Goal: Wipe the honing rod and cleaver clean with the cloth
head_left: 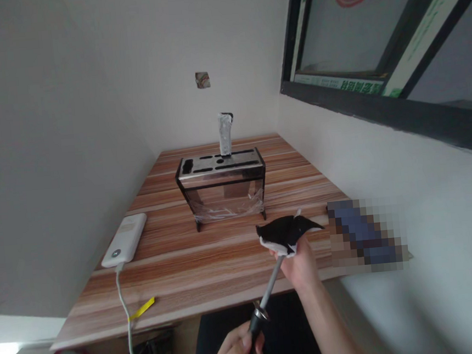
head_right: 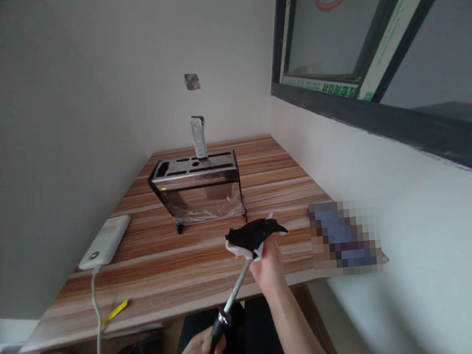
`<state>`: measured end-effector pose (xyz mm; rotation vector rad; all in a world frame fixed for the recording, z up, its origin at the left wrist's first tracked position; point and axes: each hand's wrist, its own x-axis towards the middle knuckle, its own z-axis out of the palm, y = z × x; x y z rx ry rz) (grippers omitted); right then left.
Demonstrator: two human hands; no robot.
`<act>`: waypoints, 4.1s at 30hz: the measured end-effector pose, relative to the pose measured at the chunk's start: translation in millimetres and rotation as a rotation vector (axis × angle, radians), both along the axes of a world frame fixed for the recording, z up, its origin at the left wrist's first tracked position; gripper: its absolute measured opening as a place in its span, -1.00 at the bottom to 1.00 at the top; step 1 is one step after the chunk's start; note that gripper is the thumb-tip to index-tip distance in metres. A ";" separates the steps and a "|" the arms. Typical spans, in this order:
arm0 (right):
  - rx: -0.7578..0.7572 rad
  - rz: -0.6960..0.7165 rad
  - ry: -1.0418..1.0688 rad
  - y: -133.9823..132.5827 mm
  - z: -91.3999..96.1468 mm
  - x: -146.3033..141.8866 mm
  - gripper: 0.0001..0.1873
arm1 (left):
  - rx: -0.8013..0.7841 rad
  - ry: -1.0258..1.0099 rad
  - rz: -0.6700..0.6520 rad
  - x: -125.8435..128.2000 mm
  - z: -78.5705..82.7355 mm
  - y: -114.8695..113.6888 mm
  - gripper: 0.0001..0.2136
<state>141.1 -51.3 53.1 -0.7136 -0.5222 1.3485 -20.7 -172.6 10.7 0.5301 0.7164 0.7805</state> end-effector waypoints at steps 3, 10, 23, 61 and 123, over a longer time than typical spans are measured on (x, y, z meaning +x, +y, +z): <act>-0.031 0.058 -0.138 -12.7 -9.5 -12.6 -0.82 | 0.006 -0.102 -0.010 6.3 8.1 8.4 -0.64; -0.145 0.295 -0.133 -35.9 -14.5 -39.1 -0.71 | 0.031 0.239 0.247 11.1 18.6 15.1 -0.49; -0.212 0.130 -0.165 -23.3 -21.2 -35.1 -0.67 | 0.476 0.844 0.256 12.5 29.9 18.4 -0.56; -0.253 0.107 -0.399 -41.7 -40.1 -48.3 -0.66 | 0.647 1.031 0.205 -5.3 20.2 20.4 -0.60; -0.254 -0.025 -0.313 -26.7 -36.7 -22.2 -0.78 | 0.816 1.063 0.023 -17.7 21.3 15.0 -0.73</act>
